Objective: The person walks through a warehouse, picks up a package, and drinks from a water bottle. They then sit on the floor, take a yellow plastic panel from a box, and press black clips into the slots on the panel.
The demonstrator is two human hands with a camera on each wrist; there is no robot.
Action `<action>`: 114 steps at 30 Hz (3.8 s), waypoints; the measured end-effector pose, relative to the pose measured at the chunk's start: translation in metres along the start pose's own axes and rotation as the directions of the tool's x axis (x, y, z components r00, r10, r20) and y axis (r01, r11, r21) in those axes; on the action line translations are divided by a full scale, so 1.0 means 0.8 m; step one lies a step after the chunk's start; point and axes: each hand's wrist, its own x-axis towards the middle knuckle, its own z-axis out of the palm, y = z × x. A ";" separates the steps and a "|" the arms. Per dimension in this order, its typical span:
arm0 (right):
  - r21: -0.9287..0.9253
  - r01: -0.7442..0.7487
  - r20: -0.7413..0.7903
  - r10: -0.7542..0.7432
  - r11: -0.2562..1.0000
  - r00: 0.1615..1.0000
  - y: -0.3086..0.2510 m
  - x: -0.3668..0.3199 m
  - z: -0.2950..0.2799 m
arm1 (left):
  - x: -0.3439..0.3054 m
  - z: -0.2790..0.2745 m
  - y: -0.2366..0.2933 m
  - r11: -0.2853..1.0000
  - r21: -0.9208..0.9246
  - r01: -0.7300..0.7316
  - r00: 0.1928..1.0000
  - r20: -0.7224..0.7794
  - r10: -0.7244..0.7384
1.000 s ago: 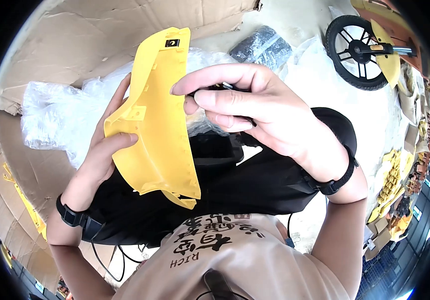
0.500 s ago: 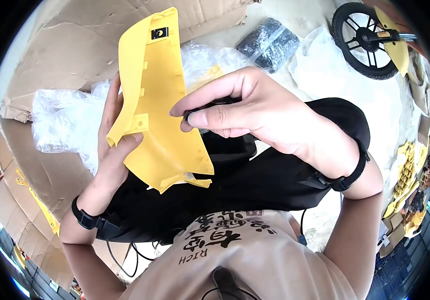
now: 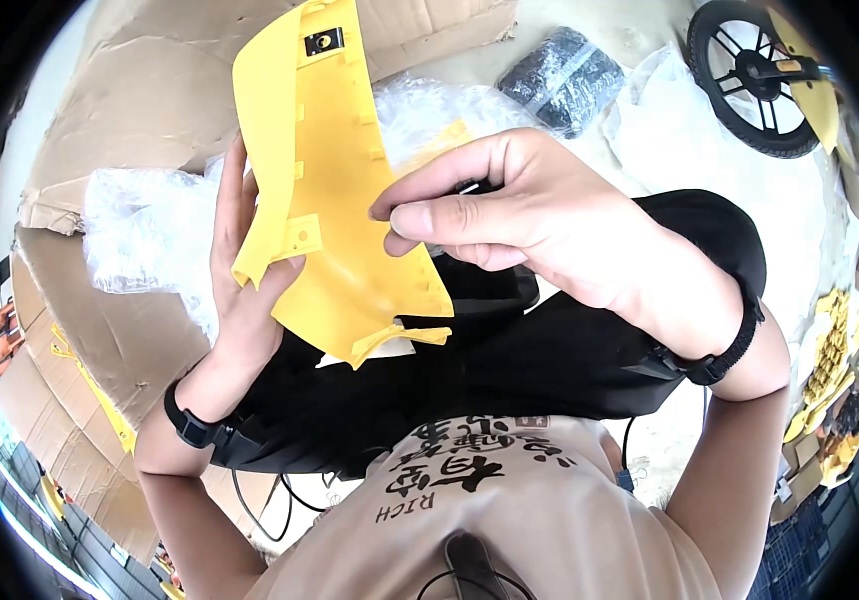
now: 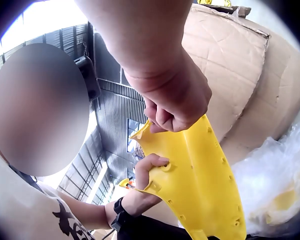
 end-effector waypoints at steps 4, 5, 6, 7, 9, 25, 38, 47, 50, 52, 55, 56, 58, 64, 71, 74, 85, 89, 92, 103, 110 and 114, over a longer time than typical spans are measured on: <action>0.040 0.000 0.005 0.000 0.999 1.000 0.001 0.001 0.001 | -0.001 0.004 0.005 1.000 0.008 0.010 1.000 -0.014 -0.010; 0.041 0.000 0.003 0.000 0.999 1.000 0.002 0.001 0.001 | -0.001 0.003 0.005 1.000 0.026 0.006 1.000 -0.004 -0.006; 0.022 0.007 0.004 -0.007 1.000 1.000 0.005 0.002 0.001 | 0.000 0.003 0.004 0.999 0.043 0.002 1.000 0.006 -0.002; 0.002 0.015 0.005 -0.015 1.000 1.000 0.006 0.003 0.001 | 0.000 0.003 0.004 0.999 0.040 0.002 1.000 0.008 -0.003; 0.031 0.008 0.010 -0.008 0.999 1.000 0.004 0.002 0.000 | 0.000 0.003 0.003 0.998 0.052 0.019 1.000 0.000 -0.019; 0.109 0.007 0.033 -0.010 0.994 0.999 0.001 0.001 0.007 | 0.000 0.007 -0.001 0.998 0.045 -0.033 0.999 -0.007 0.033; 0.081 0.009 0.027 -0.011 0.997 1.000 0.004 0.003 0.019 | 0.000 0.014 -0.004 0.977 0.149 -0.154 0.988 0.024 0.152; -0.049 0.046 -0.061 -0.049 0.998 0.997 0.007 0.001 0.021 | 0.001 0.007 -0.012 0.886 0.388 -0.255 0.967 0.090 0.239; -0.128 0.046 -0.095 -0.058 0.991 0.994 0.007 0.000 0.020 | 0.005 0.006 -0.007 0.815 0.503 -0.289 0.956 0.103 0.276; -0.158 0.035 -0.100 -0.052 0.987 0.994 0.006 -0.002 0.022 | 0.006 0.008 -0.007 0.788 0.544 -0.289 0.954 0.093 0.286; -0.144 0.046 -0.101 -0.061 0.989 0.993 0.008 -0.002 0.027 | 0.001 0.015 -0.014 0.829 0.482 -0.284 0.956 0.082 0.281; -0.144 0.047 -0.097 -0.061 0.988 0.993 0.008 0.000 0.029 | 0.000 0.016 -0.015 0.844 0.470 -0.259 0.965 0.078 0.252; -0.147 0.006 -0.138 -0.027 0.989 0.990 0.010 0.002 0.033 | -0.003 0.017 -0.017 0.858 0.459 -0.232 0.972 0.080 0.220; 0.011 0.000 -0.016 0.000 1.000 1.000 0.009 0.002 0.028 | -0.005 0.017 -0.012 0.884 0.413 -0.217 0.976 0.075 0.204; 0.069 0.049 0.079 -0.054 0.996 0.995 0.007 0.000 0.026 | -0.006 0.019 0.001 0.995 0.086 -0.055 0.992 0.115 0.045; 0.065 0.033 0.079 -0.038 0.997 0.996 0.014 0.006 0.022 | -0.010 0.021 -0.003 0.988 0.154 0.018 0.995 0.093 -0.033; 0.210 0.043 -0.016 -0.041 0.977 0.999 0.012 0.008 0.015 | -0.005 0.010 -0.003 0.935 -0.248 0.255 0.967 0.061 -0.248; 0.298 0.068 0.034 -0.082 0.952 0.996 0.010 0.004 0.007 | -0.004 0.008 -0.006 0.935 -0.246 0.255 0.967 0.054 -0.250; 0.201 0.100 0.016 -0.105 0.975 0.994 0.010 0.004 0.006 | -0.002 0.010 -0.003 0.938 -0.239 0.250 0.968 0.053 -0.245; 0.092 0.110 -0.012 -0.109 0.990 0.994 0.009 0.005 0.009 | -0.001 0.006 -0.006 0.946 -0.190 0.264 0.963 0.101 -0.249; -0.011 0.132 -0.079 -0.132 0.991 0.988 0.012 0.004 0.006 | 0.000 0.005 -0.010 0.952 -0.165 0.258 0.964 0.115 -0.241; -0.044 0.190 -0.033 -0.192 0.981 0.981 0.012 0.006 0.009 | 0.002 0.005 -0.010 0.921 -0.282 0.270 0.961 0.133 -0.241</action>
